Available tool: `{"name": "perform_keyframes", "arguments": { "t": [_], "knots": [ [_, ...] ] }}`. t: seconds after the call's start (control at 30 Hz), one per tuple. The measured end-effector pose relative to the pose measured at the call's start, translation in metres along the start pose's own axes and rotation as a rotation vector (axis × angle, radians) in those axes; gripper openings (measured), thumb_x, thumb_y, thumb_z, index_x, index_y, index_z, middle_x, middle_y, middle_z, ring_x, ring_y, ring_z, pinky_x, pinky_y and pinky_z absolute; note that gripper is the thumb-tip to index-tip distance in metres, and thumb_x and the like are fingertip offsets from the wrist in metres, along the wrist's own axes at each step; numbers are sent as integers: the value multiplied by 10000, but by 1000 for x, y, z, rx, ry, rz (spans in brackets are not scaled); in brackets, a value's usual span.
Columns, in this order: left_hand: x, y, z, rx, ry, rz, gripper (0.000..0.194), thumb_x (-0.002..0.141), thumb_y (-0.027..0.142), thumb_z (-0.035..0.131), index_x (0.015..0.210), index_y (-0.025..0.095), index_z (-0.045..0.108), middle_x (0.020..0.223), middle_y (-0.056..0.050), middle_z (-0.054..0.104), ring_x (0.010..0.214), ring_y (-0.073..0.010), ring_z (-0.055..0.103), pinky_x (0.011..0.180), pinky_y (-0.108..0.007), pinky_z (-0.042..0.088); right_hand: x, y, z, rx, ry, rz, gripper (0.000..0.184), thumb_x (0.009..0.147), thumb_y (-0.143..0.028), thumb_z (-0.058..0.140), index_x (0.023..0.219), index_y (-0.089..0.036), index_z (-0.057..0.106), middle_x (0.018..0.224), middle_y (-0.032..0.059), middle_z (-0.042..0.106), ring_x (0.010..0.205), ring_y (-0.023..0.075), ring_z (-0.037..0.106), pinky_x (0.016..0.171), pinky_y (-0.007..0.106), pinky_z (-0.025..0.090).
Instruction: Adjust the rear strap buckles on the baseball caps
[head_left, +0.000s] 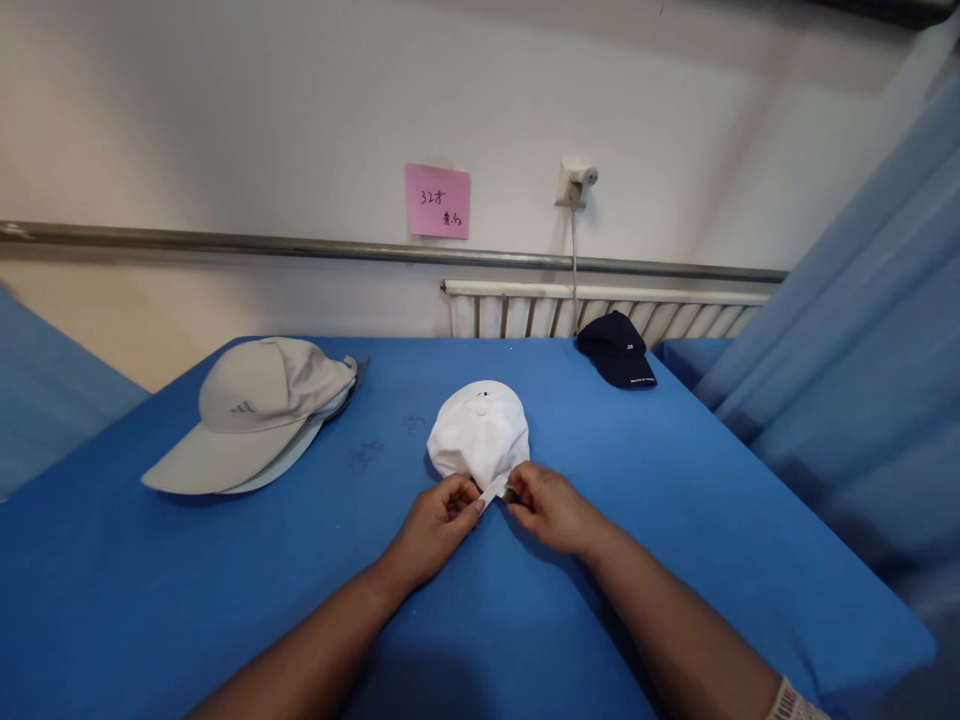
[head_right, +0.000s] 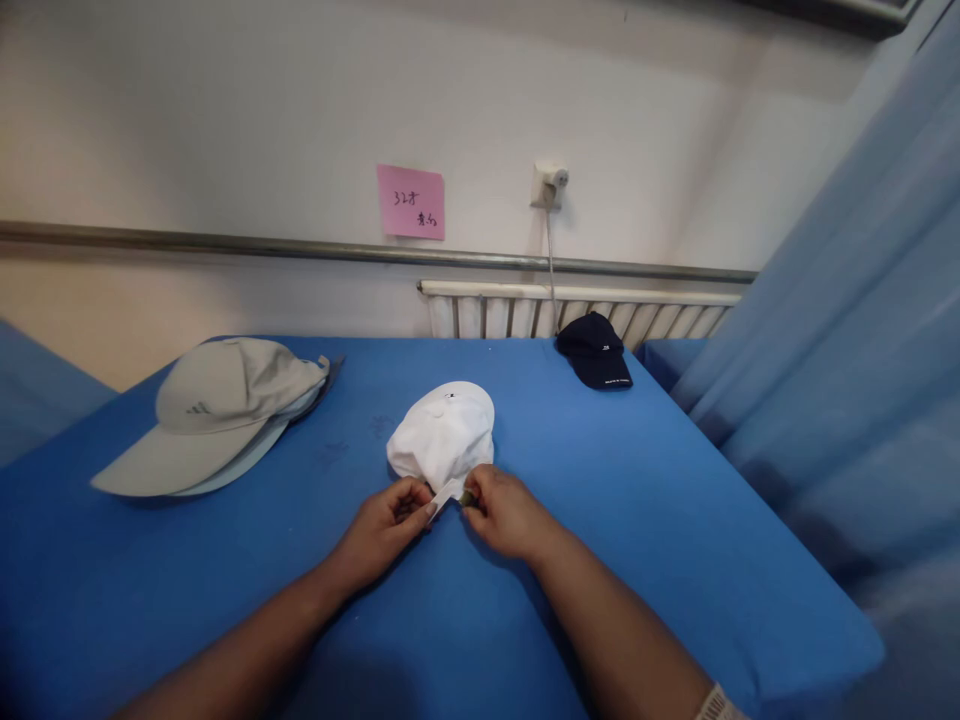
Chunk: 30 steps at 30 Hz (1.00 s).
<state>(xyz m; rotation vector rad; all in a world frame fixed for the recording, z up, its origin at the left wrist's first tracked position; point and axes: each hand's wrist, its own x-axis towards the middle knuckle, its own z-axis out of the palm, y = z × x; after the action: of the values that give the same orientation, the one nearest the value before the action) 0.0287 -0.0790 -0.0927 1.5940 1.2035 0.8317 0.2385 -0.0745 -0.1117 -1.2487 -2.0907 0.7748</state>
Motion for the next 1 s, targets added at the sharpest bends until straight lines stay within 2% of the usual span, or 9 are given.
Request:
{"name": "perform_keyframes", "arguments": {
  "t": [0.07, 0.17, 0.23, 0.33, 0.43, 0.8, 1.0],
  "knots": [
    [0, -1, 0, -5, -1, 3, 222, 800, 391, 645, 754, 185, 574, 690, 18, 576, 641, -141, 530, 620, -252, 439, 1, 0, -1, 14, 11, -46, 242, 826, -98, 569, 1041, -209, 573, 871, 2, 599, 744, 143, 549, 682, 245, 408],
    [-1, -1, 1, -19, -11, 0, 213, 807, 377, 638, 761, 183, 563, 690, 24, 565, 644, -137, 525, 621, -251, 434, 2, 1, -3, -34, -40, -93, 186, 857, -78, 522, 959, -210, 606, 900, 14, 582, 802, 146, 557, 739, 249, 424],
    [-1, -1, 1, -30, -5, -7, 215, 809, 379, 637, 768, 182, 561, 688, 26, 561, 647, -137, 524, 628, -254, 435, 2, 3, -4, -58, -86, -88, 184, 847, -77, 557, 967, -206, 612, 944, 24, 579, 837, 151, 563, 765, 255, 437],
    [0, -1, 1, -43, 0, -13, 222, 811, 384, 638, 774, 179, 559, 693, 25, 561, 645, -135, 522, 635, -258, 436, 0, 6, -5, -68, -114, -72, 309, 811, -65, 625, 1081, -216, 608, 1077, 46, 577, 929, 166, 577, 831, 274, 454],
    [0, 0, 1, -55, -9, -12, 223, 812, 382, 640, 774, 179, 559, 697, 26, 560, 641, -133, 517, 635, -259, 436, 0, 6, -6, -106, -118, -75, 312, 824, -80, 635, 1100, -221, 611, 1113, 51, 579, 990, 179, 580, 875, 289, 453],
    [1, -1, 1, -19, -7, -6, 204, 818, 364, 634, 769, 177, 569, 695, 25, 562, 636, -129, 507, 623, -254, 426, 3, 2, -3, -239, -154, -88, 180, 858, -125, 589, 1024, -192, 594, 1039, 57, 601, 938, 183, 584, 827, 284, 443],
    [0, 0, -2, -76, 83, 16, 194, 805, 357, 649, 778, 178, 578, 696, 29, 565, 630, -123, 520, 610, -245, 430, 2, 4, -4, -184, -145, -112, 203, 842, -111, 596, 1023, -204, 587, 1034, 47, 597, 921, 173, 583, 818, 281, 442]
  ]
}}
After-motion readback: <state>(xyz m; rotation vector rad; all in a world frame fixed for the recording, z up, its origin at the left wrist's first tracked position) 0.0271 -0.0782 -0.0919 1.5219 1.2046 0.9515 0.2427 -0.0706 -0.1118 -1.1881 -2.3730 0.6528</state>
